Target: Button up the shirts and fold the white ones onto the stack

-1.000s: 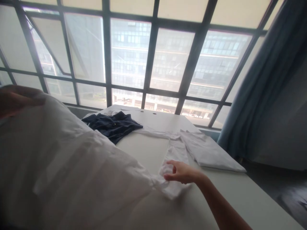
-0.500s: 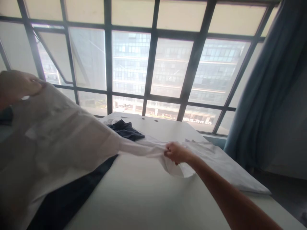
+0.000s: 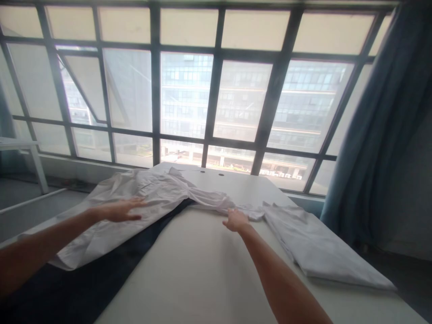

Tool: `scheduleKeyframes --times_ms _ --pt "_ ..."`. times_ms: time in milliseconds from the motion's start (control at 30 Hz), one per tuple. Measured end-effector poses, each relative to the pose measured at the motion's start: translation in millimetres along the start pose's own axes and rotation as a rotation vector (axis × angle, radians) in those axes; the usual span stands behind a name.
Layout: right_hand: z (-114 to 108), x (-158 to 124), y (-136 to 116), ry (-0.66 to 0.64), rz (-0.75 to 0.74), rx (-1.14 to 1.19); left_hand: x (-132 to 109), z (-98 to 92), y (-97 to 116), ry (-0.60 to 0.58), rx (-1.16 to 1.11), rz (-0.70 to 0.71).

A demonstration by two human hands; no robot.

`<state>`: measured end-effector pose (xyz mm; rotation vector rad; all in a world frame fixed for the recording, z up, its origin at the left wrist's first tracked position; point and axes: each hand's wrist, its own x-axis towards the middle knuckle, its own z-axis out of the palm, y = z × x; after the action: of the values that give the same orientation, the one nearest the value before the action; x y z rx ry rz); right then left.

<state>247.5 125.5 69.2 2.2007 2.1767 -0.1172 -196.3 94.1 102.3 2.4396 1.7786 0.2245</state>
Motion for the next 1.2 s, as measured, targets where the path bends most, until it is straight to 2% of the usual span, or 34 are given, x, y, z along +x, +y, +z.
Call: scheduleKeyframes --times_ms 100,200,333,433,467,567,633,700,767,833,933,1000,1033,1067,1133,1167,1200 --pt "26.7 -19.6 12.3 -0.070 -0.056 -0.003 -25.5 48.0 26.5 -0.145 0.004 0.081" --pt "34.6 -32.2 41.6 0.025 -0.034 -0.053 -32.4 68.0 42.9 -0.195 -0.001 0.089" --pt "23.6 -39.7 99.2 0.143 0.222 -0.170 -10.2 76.3 44.9 -0.106 0.016 0.042" --pt "14.3 -50.6 138.9 0.155 0.501 -0.138 11.8 80.1 38.4 -0.054 0.007 0.041" --pt "13.1 -56.1 149.1 0.142 0.553 -0.100 16.9 80.7 36.7 -0.040 0.002 0.042" --pt "14.1 -75.2 169.4 0.116 0.509 0.011 21.3 80.7 34.9 -0.017 -0.021 0.050" --pt "14.1 -86.2 176.5 0.159 0.435 0.018 16.4 79.5 35.4 -0.020 -0.021 0.054" --pt "8.8 -94.1 179.8 0.218 0.432 -0.004 8.9 78.0 35.7 -0.011 -0.010 0.057" --pt "-3.6 -99.9 177.5 0.293 0.439 -0.023 1.8 76.1 36.0 0.006 -0.009 0.062" --pt "-21.9 -107.0 164.8 0.416 0.413 -0.047 -2.5 73.7 38.9 0.016 -0.021 0.058" --pt "-51.2 -127.3 118.2 0.676 0.275 -0.066 -3.5 69.8 56.7 0.046 -0.048 0.037" --pt "-64.9 -147.6 73.6 0.739 0.122 0.013 -3.3 68.1 78.9 0.071 -0.142 0.053" --pt "-68.9 -158.5 51.3 0.706 0.008 0.099 -3.9 67.9 92.0 0.079 -0.224 0.076" --pt "-70.8 -168.9 31.1 0.616 -0.134 0.221 -5.6 68.2 105.4 0.084 -0.324 0.109" --pt "-68.9 -185.7 3.0 0.228 -0.467 0.441 -11.9 70.6 129.7 0.080 -0.532 0.189" --pt "-65.5 -191.0 -3.3 0.027 -0.579 0.504 -16.3 72.6 139.5 0.071 -0.622 0.232" --pt "-60.6 -193.8 -4.1 -0.130 -0.625 0.522 -21.1 75.1 147.1 0.060 -0.692 0.264"
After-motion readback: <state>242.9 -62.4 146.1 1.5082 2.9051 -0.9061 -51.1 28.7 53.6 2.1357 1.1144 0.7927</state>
